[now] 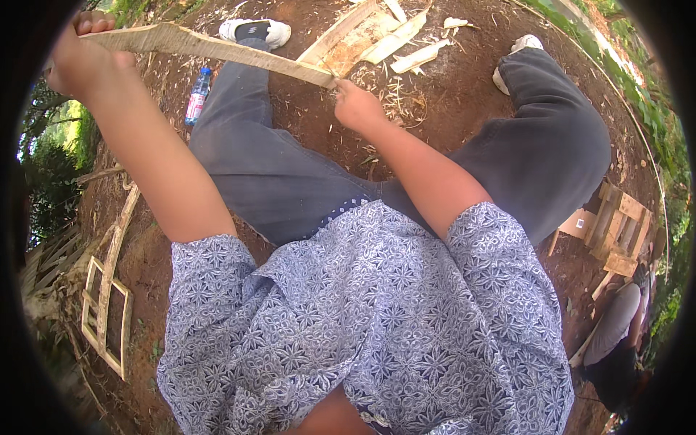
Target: The person sits on the ground and uses a knife to shave thin strips from a long piece of wood held in the left hand. The person repeatedly pulls the blade along the wood's surface to remove bark and shape the piece.
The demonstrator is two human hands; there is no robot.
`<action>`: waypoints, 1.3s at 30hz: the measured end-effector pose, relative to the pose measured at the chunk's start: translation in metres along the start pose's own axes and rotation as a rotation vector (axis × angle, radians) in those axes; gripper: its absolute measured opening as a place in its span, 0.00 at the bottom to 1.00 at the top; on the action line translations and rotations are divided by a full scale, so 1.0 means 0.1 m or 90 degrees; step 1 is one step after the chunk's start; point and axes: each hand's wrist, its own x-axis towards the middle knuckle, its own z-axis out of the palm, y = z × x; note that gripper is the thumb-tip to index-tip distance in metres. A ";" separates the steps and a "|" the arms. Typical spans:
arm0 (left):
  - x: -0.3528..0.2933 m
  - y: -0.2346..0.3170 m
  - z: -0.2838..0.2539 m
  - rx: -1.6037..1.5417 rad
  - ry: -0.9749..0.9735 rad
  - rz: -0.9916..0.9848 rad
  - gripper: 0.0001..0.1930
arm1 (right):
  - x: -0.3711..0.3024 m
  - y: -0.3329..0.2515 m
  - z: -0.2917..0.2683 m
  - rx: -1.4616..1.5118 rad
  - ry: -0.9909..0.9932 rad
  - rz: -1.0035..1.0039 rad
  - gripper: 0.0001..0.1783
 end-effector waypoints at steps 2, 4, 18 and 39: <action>0.06 -0.01 -0.17 -0.028 0.004 -0.011 0.10 | -0.23 -0.63 -0.16 0.099 -0.018 -0.044 0.26; 0.03 0.05 -0.15 -0.016 0.006 -0.020 0.10 | -0.32 -0.74 -0.23 0.143 -0.010 -0.087 0.26; 0.05 0.13 -0.17 0.002 0.025 -0.058 0.10 | 0.04 0.22 -0.27 0.537 -0.296 0.283 0.28; 0.08 0.00 0.02 -0.023 -0.011 -0.032 0.10 | 0.02 0.13 0.00 0.114 -0.054 0.184 0.19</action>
